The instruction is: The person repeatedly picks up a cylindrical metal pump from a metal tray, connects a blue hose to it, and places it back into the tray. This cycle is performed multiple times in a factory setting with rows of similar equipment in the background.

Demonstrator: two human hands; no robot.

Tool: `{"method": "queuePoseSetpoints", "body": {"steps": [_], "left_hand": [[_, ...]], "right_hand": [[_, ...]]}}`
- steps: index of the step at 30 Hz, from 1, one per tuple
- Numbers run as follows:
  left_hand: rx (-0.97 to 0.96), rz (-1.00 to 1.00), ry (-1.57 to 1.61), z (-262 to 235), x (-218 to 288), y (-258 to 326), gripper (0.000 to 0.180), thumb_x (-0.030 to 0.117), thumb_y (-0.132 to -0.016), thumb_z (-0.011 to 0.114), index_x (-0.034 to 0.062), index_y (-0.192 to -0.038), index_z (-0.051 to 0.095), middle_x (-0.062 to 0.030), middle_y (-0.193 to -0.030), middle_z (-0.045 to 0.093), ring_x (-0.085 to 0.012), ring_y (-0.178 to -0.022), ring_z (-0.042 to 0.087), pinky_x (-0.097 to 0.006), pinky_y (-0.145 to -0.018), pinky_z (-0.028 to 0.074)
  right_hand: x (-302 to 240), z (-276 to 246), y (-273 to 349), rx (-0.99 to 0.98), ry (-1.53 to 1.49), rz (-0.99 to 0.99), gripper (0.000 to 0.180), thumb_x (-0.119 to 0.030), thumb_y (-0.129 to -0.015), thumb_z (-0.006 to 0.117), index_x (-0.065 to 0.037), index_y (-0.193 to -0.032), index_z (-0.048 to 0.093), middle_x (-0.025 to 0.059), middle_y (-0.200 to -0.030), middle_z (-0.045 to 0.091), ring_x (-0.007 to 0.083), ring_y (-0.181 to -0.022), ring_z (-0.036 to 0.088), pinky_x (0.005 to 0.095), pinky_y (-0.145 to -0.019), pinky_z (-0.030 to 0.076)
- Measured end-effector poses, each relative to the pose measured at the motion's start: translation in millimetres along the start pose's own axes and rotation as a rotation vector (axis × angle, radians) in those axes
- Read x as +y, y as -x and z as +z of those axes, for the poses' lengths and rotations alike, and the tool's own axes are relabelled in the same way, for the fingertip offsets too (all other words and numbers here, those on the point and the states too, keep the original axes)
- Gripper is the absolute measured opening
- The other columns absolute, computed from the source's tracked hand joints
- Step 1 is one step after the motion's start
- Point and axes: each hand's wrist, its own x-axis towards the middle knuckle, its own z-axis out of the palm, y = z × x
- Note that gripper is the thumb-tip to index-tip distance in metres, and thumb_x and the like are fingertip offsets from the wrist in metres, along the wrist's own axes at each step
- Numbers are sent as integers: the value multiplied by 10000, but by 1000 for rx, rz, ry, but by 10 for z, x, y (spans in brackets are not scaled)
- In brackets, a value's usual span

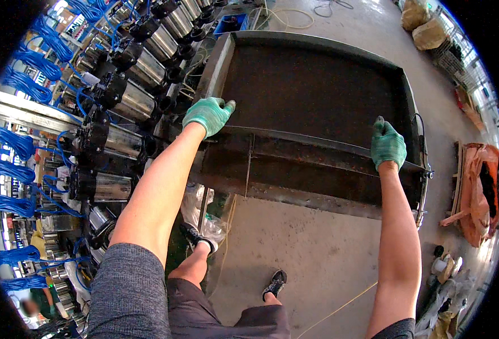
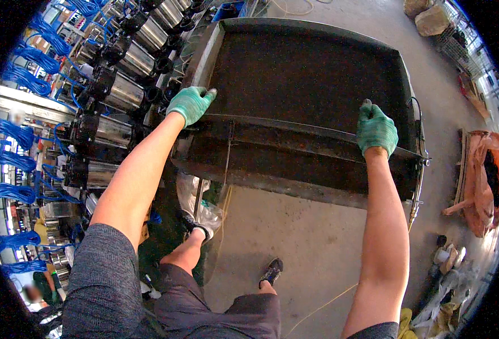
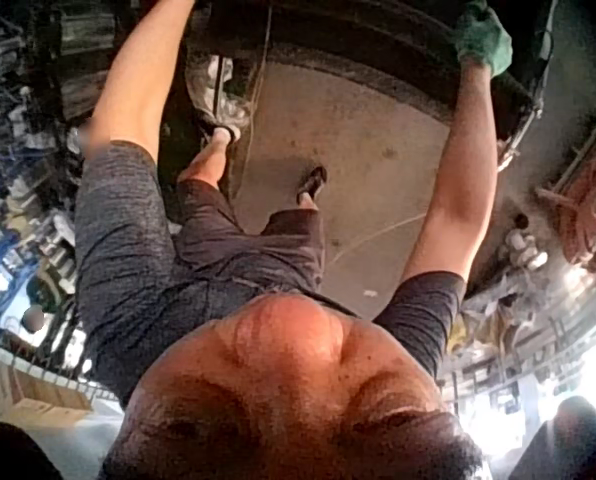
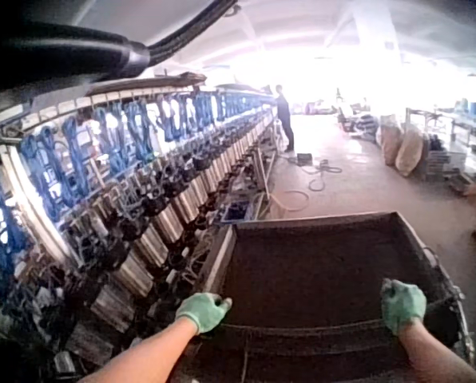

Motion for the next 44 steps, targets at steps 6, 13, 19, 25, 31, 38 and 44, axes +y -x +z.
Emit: {"method": "queuePoseSetpoints", "body": {"steps": [6,13,19,25,31,38,44], "left_hand": [[23,-2,-5,-29,15,-94,566,591,-994,516,106,-1163,754,-198,-1185,723,-401,-1130,668,-478,-974,529],[-36,-20,2,-105,77,-134,569,595,-979,532,107,-1170,754,-196,-1162,731,-381,-1119,680,-464,-972,534],[-73,-31,35,-261,107,-101,530,574,-965,543,109,-1085,767,-196,-1079,741,-386,-1029,700,-474,-923,552],[-86,49,73,-361,88,-107,477,491,-991,492,93,-992,756,-169,-1041,755,-365,-1010,714,-493,-891,557],[13,139,149,-233,1,-122,400,423,-965,561,77,-871,737,-164,-923,744,-371,-899,705,-506,-821,550],[150,211,338,-259,-18,-74,353,410,-930,630,84,-810,697,-151,-860,715,-386,-828,683,-497,-760,552],[637,190,715,-734,-39,554,309,379,-906,710,92,-1018,689,-175,-1005,707,-403,-937,667,-456,-840,543]], "right_hand": [[-27,27,-87,-42,-3,0,558,-613,-1030,411,-169,-1042,748,214,-991,726,482,-973,662,571,-821,527],[-49,-17,-80,-52,-38,-51,514,-556,-1046,422,-147,-959,721,195,-922,735,476,-891,683,565,-756,535],[-53,22,-97,38,-77,-127,445,-480,-1037,503,-106,-895,697,221,-835,693,497,-824,638,558,-683,498],[-94,-29,-140,-65,-40,-46,443,-461,-1027,511,-91,-885,709,244,-823,683,492,-791,642,557,-677,494],[59,72,-128,-53,44,-66,459,-485,-1027,511,-103,-933,747,236,-825,697,476,-778,657,570,-676,497],[51,-65,-220,-128,41,-48,446,-474,-1041,481,-128,-1027,761,209,-902,729,454,-815,682,550,-695,515],[99,-301,-368,-259,26,36,519,-541,-1027,487,-134,-1176,773,213,-915,753,364,-860,743,502,-740,550]]}}
